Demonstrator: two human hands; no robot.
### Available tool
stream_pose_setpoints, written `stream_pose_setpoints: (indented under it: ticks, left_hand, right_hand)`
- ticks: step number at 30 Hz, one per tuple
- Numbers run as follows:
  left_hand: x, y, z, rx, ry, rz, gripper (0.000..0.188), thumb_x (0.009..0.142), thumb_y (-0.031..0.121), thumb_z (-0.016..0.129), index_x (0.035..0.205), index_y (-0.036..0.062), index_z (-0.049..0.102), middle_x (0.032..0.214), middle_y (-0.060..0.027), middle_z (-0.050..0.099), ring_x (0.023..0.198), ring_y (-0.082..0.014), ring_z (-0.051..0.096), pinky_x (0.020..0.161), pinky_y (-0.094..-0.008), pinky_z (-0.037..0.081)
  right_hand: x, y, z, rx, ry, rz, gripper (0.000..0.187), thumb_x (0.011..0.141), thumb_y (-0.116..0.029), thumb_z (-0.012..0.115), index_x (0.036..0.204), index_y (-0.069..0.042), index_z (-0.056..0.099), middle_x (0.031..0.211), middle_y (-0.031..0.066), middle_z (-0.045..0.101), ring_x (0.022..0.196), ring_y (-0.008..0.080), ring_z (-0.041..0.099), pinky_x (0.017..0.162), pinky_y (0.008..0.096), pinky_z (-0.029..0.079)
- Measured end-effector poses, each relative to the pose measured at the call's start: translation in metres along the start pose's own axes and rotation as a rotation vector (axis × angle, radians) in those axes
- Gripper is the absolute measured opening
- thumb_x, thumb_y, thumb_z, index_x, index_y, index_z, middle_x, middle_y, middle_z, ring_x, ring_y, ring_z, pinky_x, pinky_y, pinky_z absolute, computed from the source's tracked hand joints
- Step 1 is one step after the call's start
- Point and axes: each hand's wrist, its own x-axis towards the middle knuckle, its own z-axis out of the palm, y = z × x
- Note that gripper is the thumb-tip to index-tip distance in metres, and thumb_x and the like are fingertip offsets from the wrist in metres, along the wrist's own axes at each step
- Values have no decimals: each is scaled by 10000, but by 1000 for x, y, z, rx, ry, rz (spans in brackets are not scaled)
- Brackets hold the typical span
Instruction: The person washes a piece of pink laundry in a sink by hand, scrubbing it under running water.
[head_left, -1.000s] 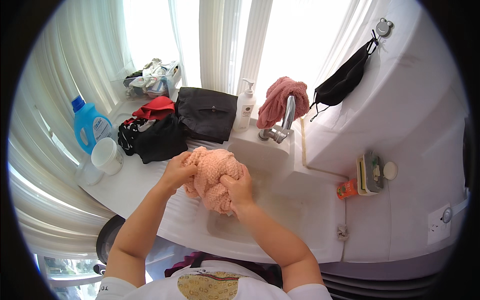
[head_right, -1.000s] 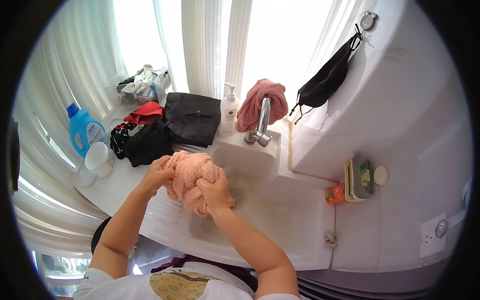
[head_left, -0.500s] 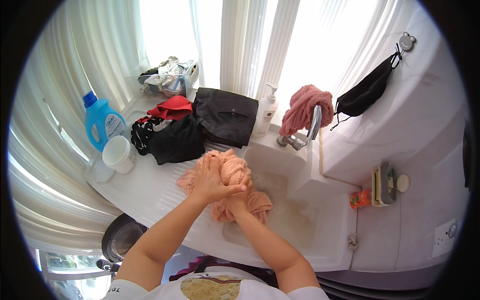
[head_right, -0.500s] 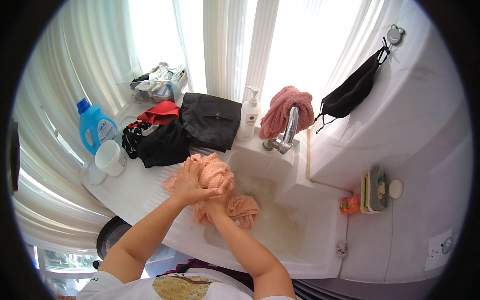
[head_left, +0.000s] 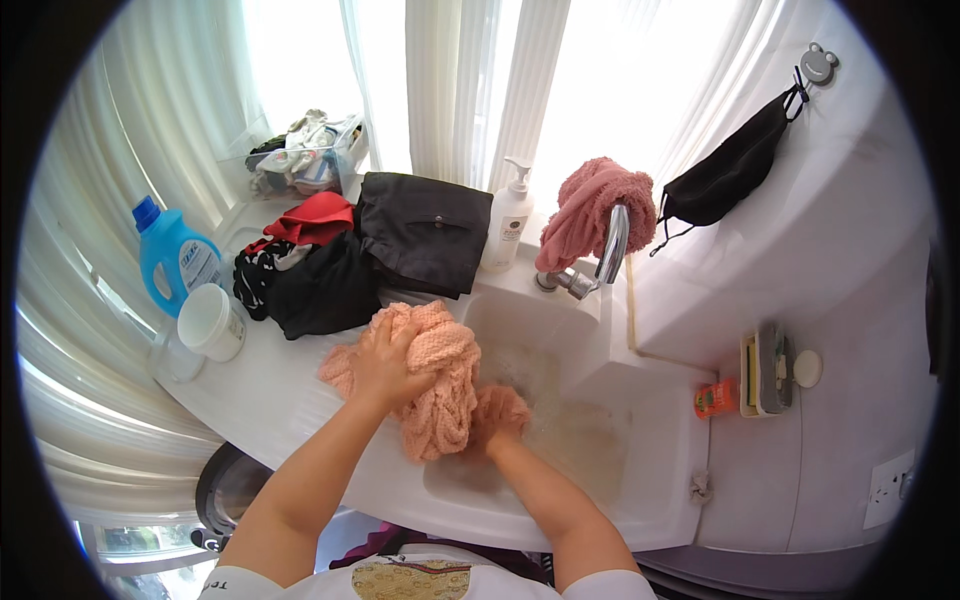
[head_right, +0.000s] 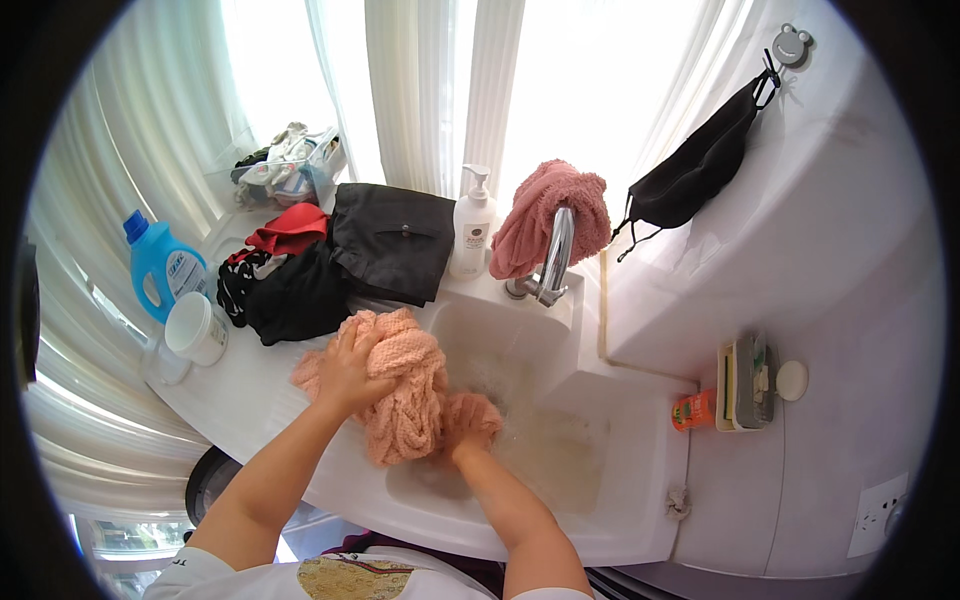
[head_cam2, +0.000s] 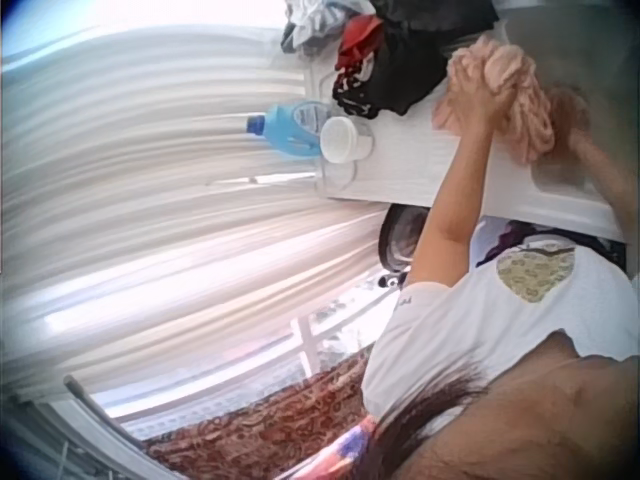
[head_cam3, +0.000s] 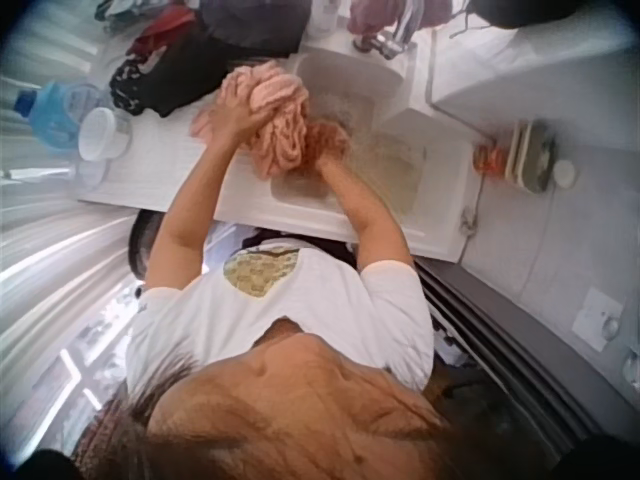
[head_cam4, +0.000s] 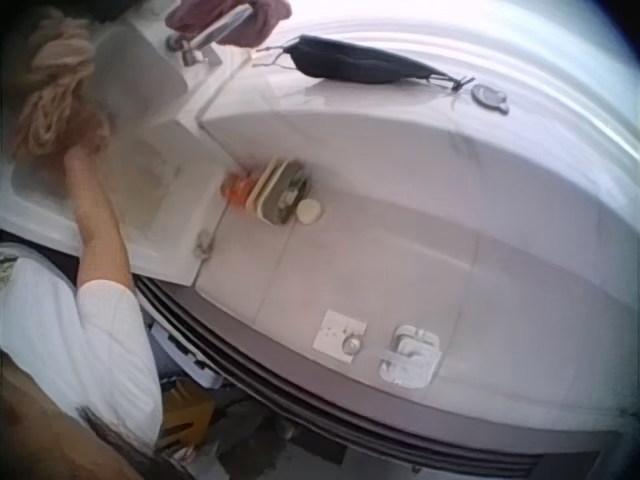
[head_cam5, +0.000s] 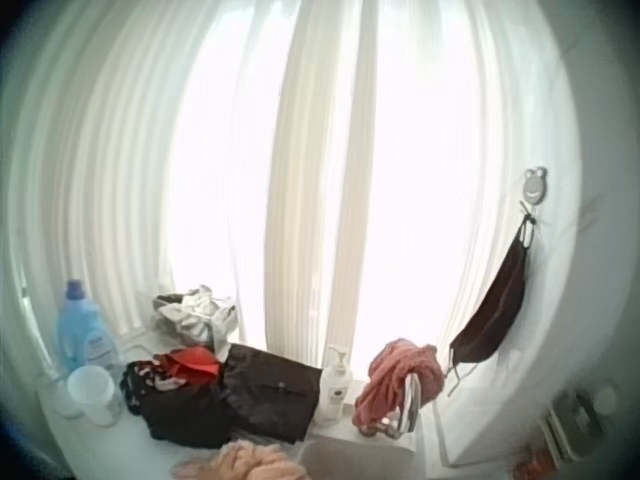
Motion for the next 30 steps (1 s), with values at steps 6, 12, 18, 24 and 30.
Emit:
stream_pose_setpoints:
  ticks: [6,12,18,24,30]
  left_hand:
    - [-9,-12,-2,44,42,-1,768,589,432,748,1296,224,531,1432,-187,371,1229,-435,399,976,-551,372]
    - [-3,2,-10,1,-55,7,823,613,526,744,1336,215,503,1444,-220,342,1282,-438,344,1033,-529,327]
    - [23,8,-35,-608,-274,-165,910,738,649,637,1447,144,374,1488,-274,256,1418,-367,180,1134,-450,164]
    - [17,33,-9,-577,-210,-11,777,705,591,689,1334,169,517,1420,-221,391,1383,-402,219,1128,-483,157]
    - [5,34,13,-192,-5,92,659,670,434,739,1254,168,589,1386,-180,452,1380,-441,199,1053,-666,138]
  right_hand:
    - [36,14,1,608,166,154,459,727,-177,714,1135,-61,540,1113,155,616,997,268,608,834,382,495]
    - [7,45,-103,1398,491,-24,260,707,60,663,950,-18,616,941,45,655,837,107,591,750,256,486]
    - [-28,-14,-174,1506,581,-360,305,691,81,680,972,-11,608,922,27,646,849,98,583,774,246,481]
    - [6,-49,-112,1490,697,-189,548,733,107,567,1259,-18,474,1172,112,561,1046,148,543,858,272,460]
    - [12,6,-95,2012,-1,-530,757,769,21,585,1451,-43,264,1282,88,489,1127,236,532,956,294,429]
